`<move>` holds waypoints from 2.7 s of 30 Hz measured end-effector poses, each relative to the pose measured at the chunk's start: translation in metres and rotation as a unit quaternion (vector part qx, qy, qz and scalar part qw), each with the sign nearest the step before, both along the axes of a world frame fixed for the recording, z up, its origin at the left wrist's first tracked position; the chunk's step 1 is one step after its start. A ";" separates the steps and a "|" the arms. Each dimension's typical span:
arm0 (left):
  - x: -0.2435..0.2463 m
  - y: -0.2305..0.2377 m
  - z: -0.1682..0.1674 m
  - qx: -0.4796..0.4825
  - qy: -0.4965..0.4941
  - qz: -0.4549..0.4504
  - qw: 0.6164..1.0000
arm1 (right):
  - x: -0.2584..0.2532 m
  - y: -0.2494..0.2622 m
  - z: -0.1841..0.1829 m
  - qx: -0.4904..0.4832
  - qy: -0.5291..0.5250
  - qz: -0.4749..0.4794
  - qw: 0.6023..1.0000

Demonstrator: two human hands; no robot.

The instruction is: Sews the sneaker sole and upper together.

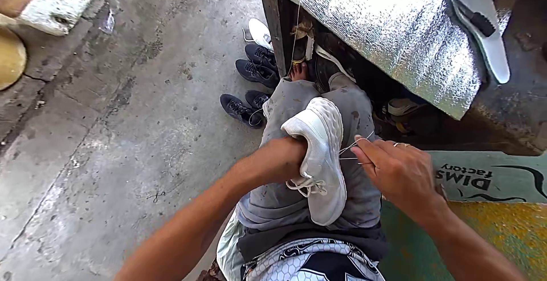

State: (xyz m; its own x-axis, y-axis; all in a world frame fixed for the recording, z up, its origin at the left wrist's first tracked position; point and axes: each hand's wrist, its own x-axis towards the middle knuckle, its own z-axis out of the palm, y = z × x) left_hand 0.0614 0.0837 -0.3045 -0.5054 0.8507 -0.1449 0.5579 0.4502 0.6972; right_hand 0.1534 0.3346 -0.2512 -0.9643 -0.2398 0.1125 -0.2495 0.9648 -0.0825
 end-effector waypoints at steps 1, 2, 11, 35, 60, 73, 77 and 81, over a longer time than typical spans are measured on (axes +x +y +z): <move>0.002 -0.005 -0.002 0.011 -0.016 0.011 1.000 | 0.000 -0.003 -0.010 -0.015 0.002 -0.009 1.000; 0.005 -0.010 -0.006 0.027 -0.023 0.020 0.999 | 0.002 -0.007 -0.022 -0.041 -0.014 -0.018 0.999; 0.017 -0.017 -0.012 0.049 -0.008 0.085 0.995 | 0.108 0.119 -0.032 -0.306 -0.157 -0.070 0.937; 0.016 -0.075 0.023 0.462 -0.446 0.060 0.764 | 0.045 -0.017 -0.031 -0.725 -0.158 -0.064 0.667; 0.075 -0.095 -0.003 0.024 0.168 0.095 0.981 | 0.026 -0.064 -0.056 -0.194 -0.032 -0.182 0.963; 0.041 0.024 0.010 0.082 -0.346 0.273 0.894 | 0.062 0.003 -0.055 -0.540 0.041 -0.171 0.823; 0.041 0.022 0.012 0.075 -0.361 0.296 0.881 | 0.073 -0.010 -0.035 -0.433 -0.051 -0.166 0.885; 0.041 0.020 0.007 0.103 -0.387 0.310 0.862 | 0.072 -0.025 -0.043 -0.296 -0.103 -0.127 0.941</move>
